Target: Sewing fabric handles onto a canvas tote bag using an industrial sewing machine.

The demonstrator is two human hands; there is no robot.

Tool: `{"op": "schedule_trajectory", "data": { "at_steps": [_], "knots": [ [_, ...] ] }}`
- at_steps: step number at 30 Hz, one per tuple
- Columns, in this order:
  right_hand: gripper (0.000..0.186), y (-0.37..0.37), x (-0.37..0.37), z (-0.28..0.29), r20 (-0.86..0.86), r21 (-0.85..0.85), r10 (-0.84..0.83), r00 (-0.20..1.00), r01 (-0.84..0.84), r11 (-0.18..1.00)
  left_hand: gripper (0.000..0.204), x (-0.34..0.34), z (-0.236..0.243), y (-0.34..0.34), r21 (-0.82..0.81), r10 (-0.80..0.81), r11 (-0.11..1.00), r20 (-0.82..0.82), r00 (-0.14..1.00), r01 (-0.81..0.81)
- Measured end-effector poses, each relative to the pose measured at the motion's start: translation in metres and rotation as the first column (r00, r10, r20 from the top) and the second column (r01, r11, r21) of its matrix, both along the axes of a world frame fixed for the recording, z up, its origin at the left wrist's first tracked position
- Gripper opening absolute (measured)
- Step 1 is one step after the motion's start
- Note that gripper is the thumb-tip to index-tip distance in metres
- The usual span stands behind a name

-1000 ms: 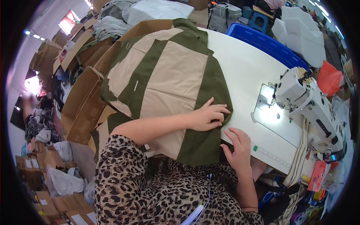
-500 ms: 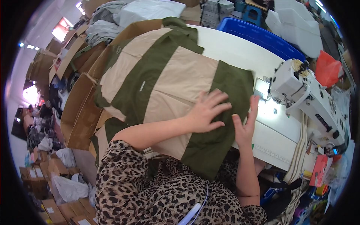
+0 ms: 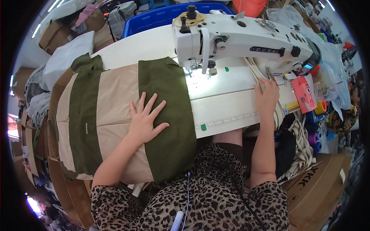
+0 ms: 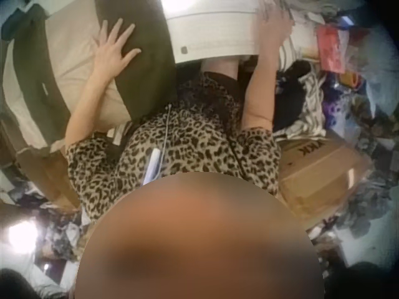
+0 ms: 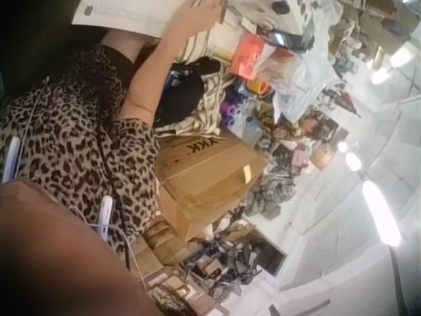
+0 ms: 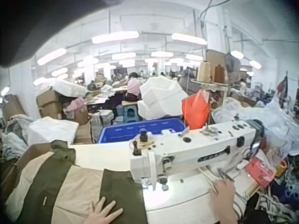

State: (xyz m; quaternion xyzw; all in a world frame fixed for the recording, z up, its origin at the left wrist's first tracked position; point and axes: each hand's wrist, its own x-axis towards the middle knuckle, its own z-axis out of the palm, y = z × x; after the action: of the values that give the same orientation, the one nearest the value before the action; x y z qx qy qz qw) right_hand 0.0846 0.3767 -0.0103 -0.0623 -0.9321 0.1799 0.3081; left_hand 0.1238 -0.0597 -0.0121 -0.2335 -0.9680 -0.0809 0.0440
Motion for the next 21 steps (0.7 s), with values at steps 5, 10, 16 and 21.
{"op": "schedule_trajectory", "data": {
  "at_steps": [5, 10, 16, 21],
  "knots": [
    [0.027, 0.023, -0.023, -0.006, 0.145, 0.136, -0.234, 0.961, 0.215, 0.967, 0.074, 0.000, 0.000, 0.006, -0.032, -0.039, 0.999, -0.009, 0.999, 0.038],
    [0.023, -0.003, -0.015, -0.002, 0.133, 0.141, -0.037, 0.990, 0.018, 0.990, 0.071, 0.005, 0.007, 0.008, 0.019, -0.019, 1.000, -0.051, 0.999, 0.020],
    [0.020, -0.042, 0.035, 0.023, -0.066, 0.007, 0.191, 0.979, -0.191, 0.982, 0.055, -0.004, 0.053, 0.072, 0.750, -0.272, 0.657, 0.333, 0.903, -0.079],
    [0.016, -0.137, 0.122, 0.061, 0.314, -0.016, 0.654, 0.688, -0.685, 0.728, 0.078, -0.032, 0.061, 0.124, 0.604, -0.442, 0.505, 0.795, 0.416, -0.617]
  ]
}}
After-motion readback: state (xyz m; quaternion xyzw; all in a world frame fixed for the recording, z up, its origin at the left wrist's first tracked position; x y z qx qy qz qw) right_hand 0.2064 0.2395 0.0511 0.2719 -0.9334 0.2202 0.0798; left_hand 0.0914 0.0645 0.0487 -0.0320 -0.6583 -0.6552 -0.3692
